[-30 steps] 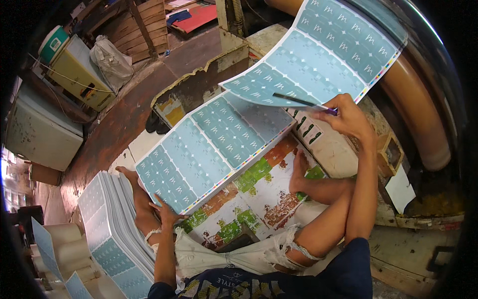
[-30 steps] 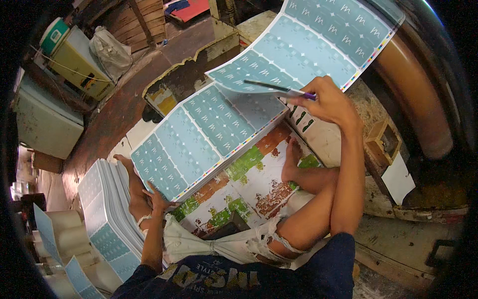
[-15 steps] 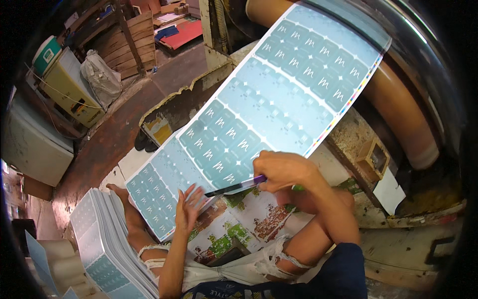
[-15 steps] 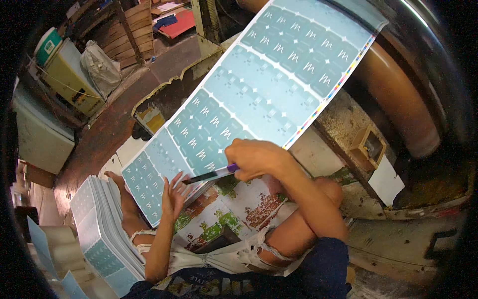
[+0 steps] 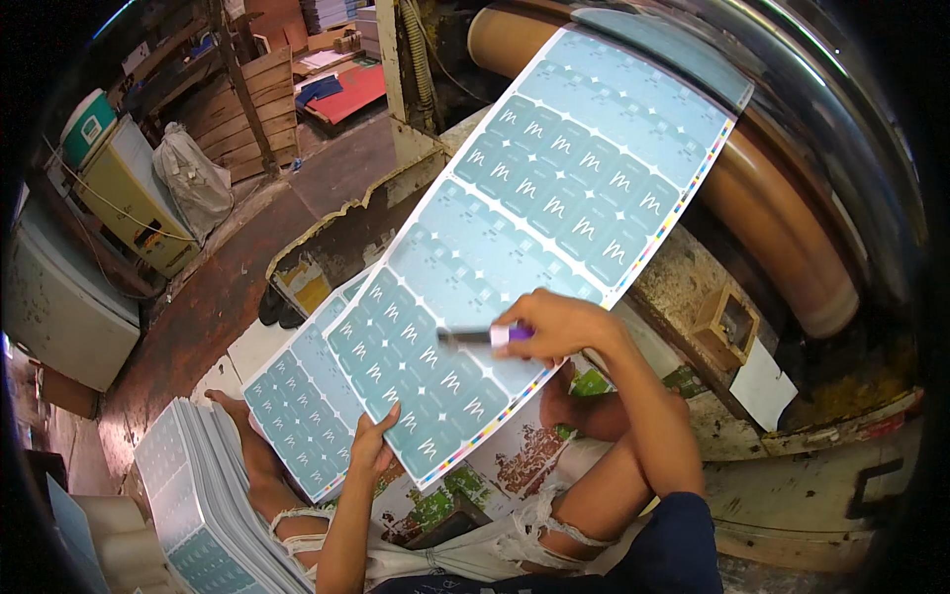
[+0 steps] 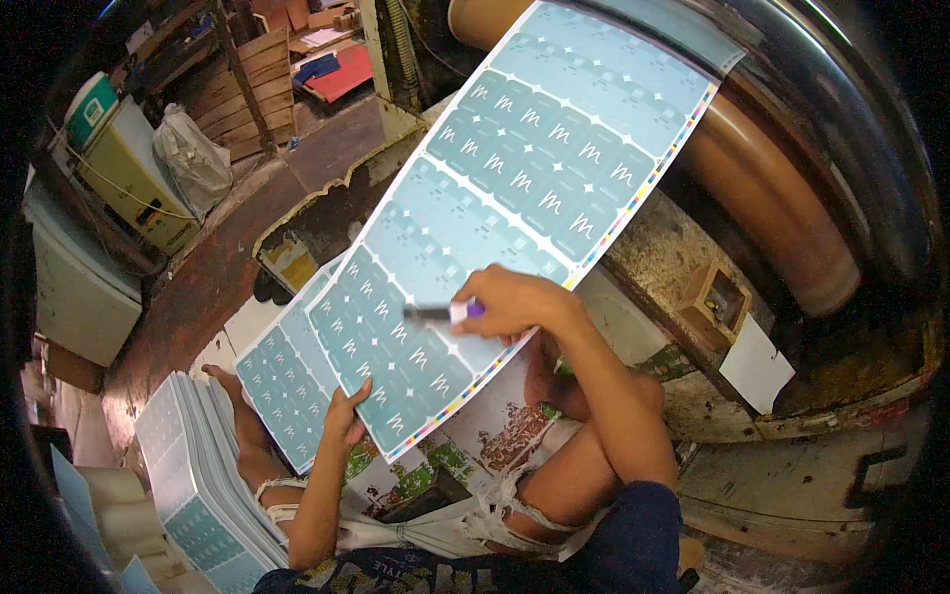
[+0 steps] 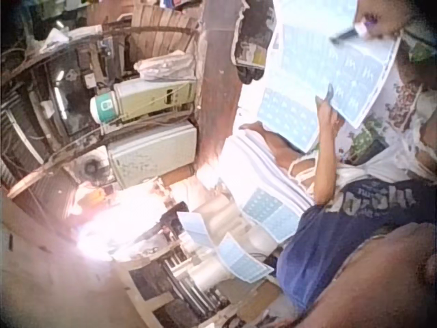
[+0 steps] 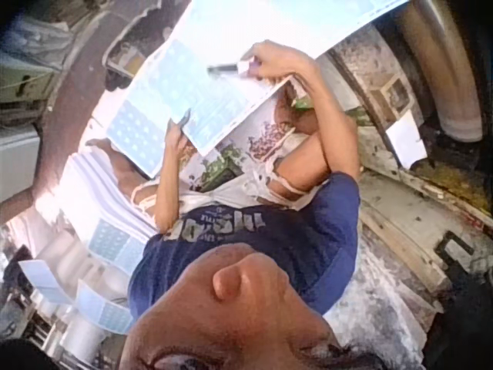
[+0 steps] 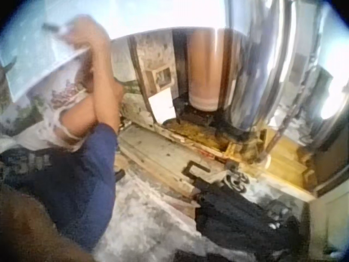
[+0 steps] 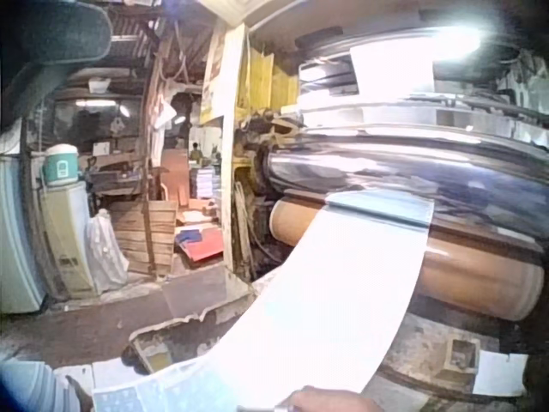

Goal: The person cuts sheets of printed paper from a roll on a machine using a handheld blade, then stacks the cut sheets to the side.

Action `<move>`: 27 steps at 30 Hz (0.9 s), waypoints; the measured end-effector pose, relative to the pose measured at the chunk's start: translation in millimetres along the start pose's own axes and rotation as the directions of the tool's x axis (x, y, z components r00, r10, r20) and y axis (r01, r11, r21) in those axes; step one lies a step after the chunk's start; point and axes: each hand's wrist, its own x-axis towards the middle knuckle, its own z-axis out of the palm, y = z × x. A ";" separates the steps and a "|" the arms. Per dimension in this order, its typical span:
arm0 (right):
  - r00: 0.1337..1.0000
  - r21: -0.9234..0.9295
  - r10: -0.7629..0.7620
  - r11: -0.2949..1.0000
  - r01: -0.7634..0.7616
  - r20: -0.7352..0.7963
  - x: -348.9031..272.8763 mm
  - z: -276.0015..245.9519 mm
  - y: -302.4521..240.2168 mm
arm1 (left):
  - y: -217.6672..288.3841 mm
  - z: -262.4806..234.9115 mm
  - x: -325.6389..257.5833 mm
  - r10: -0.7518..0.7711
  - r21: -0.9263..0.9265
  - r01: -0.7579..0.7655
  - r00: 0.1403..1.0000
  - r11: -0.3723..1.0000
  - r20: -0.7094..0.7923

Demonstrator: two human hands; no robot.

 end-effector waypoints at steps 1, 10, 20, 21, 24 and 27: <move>1.000 0.004 -0.005 1.000 0.005 0.002 3.3 -2.5 6.8 | 0.6 -6.2 -5.5 -0.005 0.012 0.005 1.000 1.000 -0.007; 0.908 0.271 0.129 0.962 -0.018 -0.399 -22.3 -54.3 48.7 | 29.2 -43.9 -35.2 0.167 0.192 -0.160 0.986 0.968 -0.024; -0.095 0.022 0.016 0.997 -0.067 -0.995 -70.7 -124.5 170.3 | 57.8 -68.3 -69.3 0.124 0.269 -0.105 0.991 0.958 -0.055; -0.146 0.171 0.173 0.985 0.027 -0.974 -72.3 -123.9 171.7 | 62.0 -78.5 -75.0 0.114 0.296 -0.094 0.992 0.951 -0.052; -0.092 0.306 0.332 0.927 0.216 -0.939 -81.7 -129.4 188.1 | 66.6 -88.9 -83.4 0.105 0.325 -0.083 0.993 0.942 -0.049; -0.090 0.297 0.341 0.900 0.317 -0.936 -80.4 -134.9 200.7 | 68.2 -99.8 -84.1 0.060 0.376 -0.037 0.997 0.926 -0.048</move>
